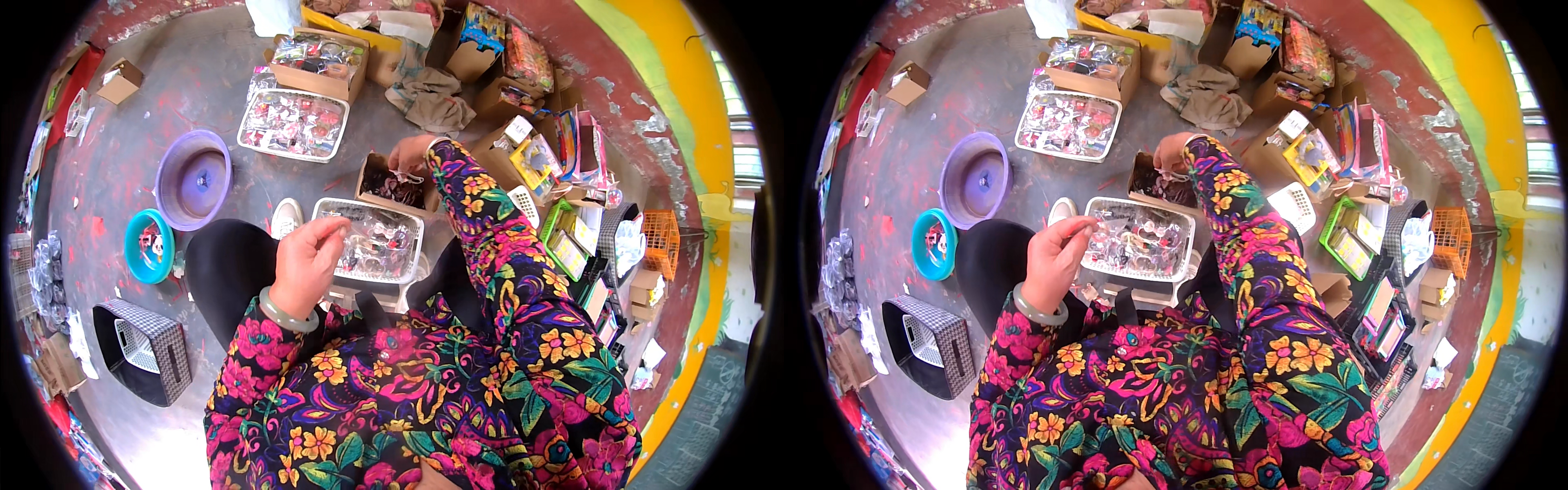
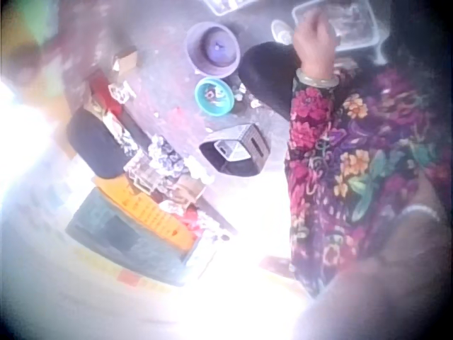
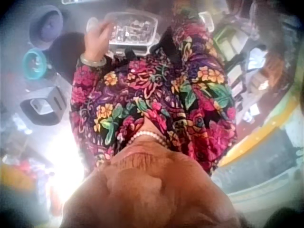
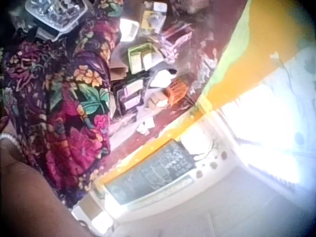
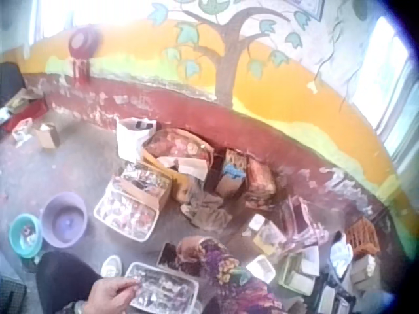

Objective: The person sits on the floor and sorts small items from a plastic container into a cardboard box. They handle hair ties and other small accessories one by one, placing them into the box.

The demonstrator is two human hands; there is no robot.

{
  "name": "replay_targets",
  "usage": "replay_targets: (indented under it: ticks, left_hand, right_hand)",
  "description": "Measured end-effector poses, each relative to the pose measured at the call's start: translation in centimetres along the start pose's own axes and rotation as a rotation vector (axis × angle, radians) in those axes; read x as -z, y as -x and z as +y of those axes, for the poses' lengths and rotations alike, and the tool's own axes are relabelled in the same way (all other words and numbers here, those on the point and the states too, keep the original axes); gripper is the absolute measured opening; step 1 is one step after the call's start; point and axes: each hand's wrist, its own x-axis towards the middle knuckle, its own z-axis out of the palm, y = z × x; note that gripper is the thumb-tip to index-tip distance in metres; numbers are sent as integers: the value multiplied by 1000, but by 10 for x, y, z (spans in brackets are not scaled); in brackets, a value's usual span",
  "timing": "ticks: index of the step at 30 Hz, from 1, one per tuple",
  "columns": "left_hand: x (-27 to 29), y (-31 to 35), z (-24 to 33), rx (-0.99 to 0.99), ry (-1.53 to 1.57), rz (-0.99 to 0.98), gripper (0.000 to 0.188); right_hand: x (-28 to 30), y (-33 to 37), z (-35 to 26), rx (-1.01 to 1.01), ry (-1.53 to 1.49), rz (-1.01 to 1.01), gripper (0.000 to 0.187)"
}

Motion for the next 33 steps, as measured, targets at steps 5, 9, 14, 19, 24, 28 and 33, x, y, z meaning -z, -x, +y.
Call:
replay_targets:
  ticks: [5,9,14,19,24,28,33]
  left_hand:
    - [-3,-8,-5,-24,96,-4,15]
    - [-6,-16,-26,54,271,-55,17]
    - [-4,-22,-30,200,433,-105,19]
    - [-6,-21,-19,201,543,-236,19]
    - [-9,-18,-5,83,623,-425,20]
    - [-11,-19,-10,144,673,-464,20]
    - [-15,-23,-19,-19,610,-352,17]
  right_hand:
    - [7,74,-15,250,-799,47,30]
    - [-5,128,-35,418,-1034,189,27]
    - [-41,160,-60,651,-1199,346,26]
    - [-61,164,-67,668,-1293,331,22]
    - [-74,168,-75,747,-1217,211,21]
    - [-79,163,-82,818,-1134,163,21]
    - [-83,165,-91,867,-1049,255,21]
